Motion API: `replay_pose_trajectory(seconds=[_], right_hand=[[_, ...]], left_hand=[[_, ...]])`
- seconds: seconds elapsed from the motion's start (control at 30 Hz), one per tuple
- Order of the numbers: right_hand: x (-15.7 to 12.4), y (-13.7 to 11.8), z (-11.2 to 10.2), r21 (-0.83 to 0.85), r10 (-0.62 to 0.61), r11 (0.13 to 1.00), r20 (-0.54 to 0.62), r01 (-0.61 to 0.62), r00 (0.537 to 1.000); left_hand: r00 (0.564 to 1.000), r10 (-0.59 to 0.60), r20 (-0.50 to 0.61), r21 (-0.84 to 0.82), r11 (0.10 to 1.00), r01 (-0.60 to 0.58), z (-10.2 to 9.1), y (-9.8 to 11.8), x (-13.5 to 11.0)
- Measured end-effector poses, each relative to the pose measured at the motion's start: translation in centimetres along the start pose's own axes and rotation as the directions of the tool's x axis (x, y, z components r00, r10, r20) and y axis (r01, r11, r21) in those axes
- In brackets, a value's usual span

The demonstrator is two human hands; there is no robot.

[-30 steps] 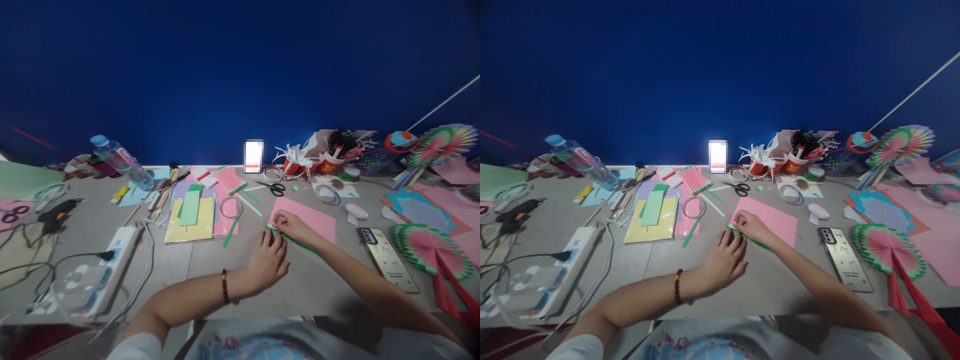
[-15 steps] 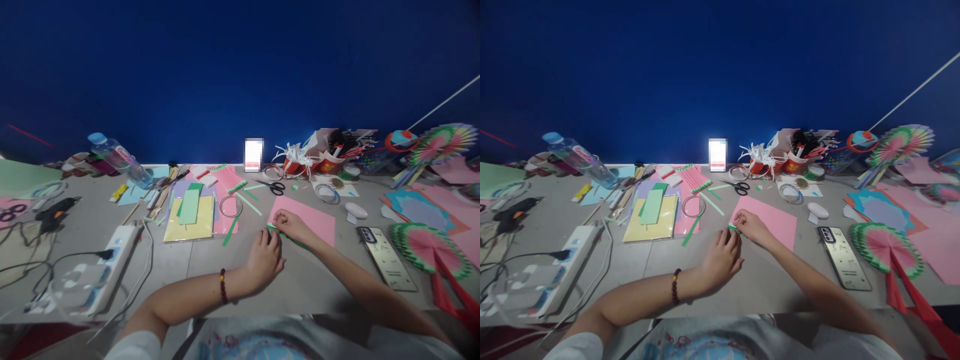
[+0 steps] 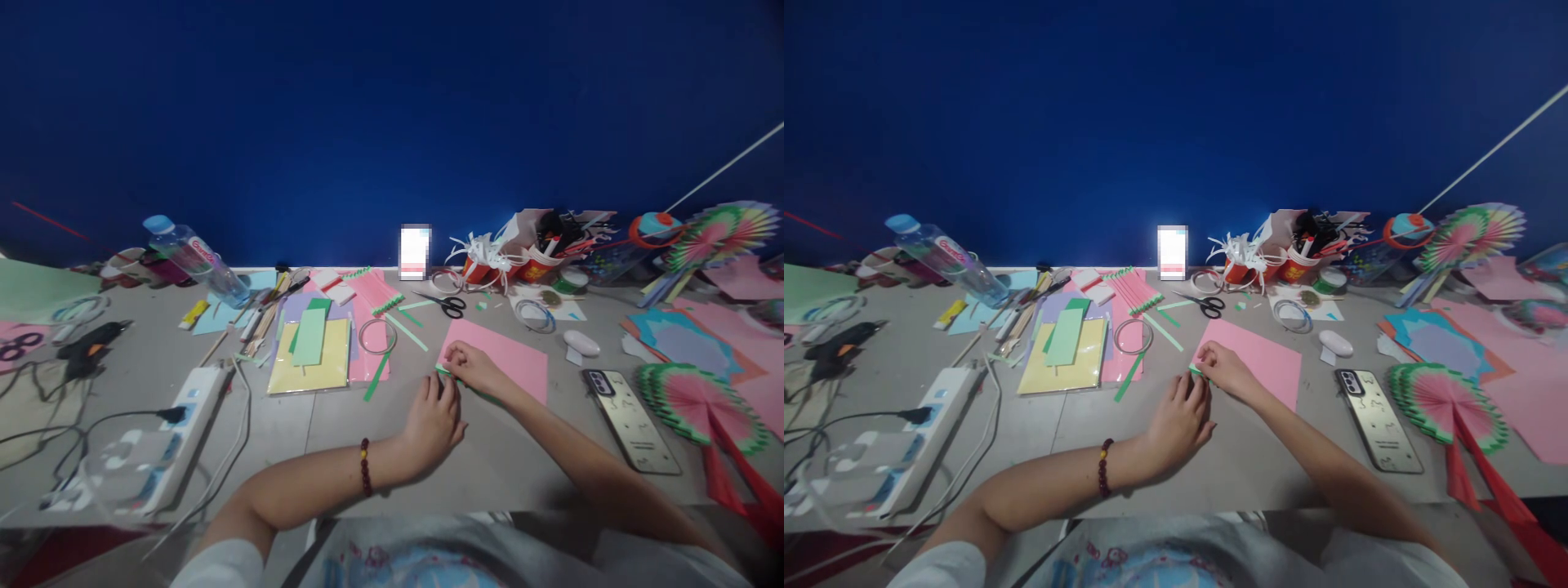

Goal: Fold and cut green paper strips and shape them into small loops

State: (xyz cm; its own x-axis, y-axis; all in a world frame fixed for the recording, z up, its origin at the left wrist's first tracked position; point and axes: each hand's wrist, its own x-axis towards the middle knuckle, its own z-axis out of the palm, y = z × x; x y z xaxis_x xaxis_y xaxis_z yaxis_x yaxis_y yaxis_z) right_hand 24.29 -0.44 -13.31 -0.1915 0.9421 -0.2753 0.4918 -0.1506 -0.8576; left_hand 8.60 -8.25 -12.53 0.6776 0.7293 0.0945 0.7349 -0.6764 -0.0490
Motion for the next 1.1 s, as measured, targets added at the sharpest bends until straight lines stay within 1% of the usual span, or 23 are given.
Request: replay_pose_trajectory(seconds=[0.23, 0.53, 0.8, 1.0, 1.1], right_hand=[[-0.2, -0.4, -0.2, 0.039, -0.003, 0.999, 0.023, 0.002, 1.0], [-0.1, -0.6, -0.1, -0.008, -0.017, 1.0, 0.018, 0.017, 1.0], [0.1, 0.6, 0.1, -0.055, -0.036, 0.998, -0.004, 0.035, 0.999], [0.1, 0.3, 0.1, -0.107, -0.024, 0.994, -0.016, 0.022, 1.0], [0.0, 0.1, 0.2, -0.093, -0.036, 0.995, -0.008, 0.035, 0.999]], left_hand=[[1.0, 0.002, -0.008, 0.003, 1.0, -0.002, -0.3, 0.0, -0.1], [1.0, 0.003, -0.01, 0.001, 1.0, -0.003, 0.0, 0.0, 0.0], [1.0, -0.004, -0.006, -0.007, 1.0, 0.004, -0.1, 0.0, 0.0], [1.0, 0.001, 0.0, 0.003, 1.0, -0.001, 0.0, 0.0, -0.1], [1.0, 0.005, -0.006, 0.008, 1.0, -0.005, 0.0, 0.0, -0.1]])
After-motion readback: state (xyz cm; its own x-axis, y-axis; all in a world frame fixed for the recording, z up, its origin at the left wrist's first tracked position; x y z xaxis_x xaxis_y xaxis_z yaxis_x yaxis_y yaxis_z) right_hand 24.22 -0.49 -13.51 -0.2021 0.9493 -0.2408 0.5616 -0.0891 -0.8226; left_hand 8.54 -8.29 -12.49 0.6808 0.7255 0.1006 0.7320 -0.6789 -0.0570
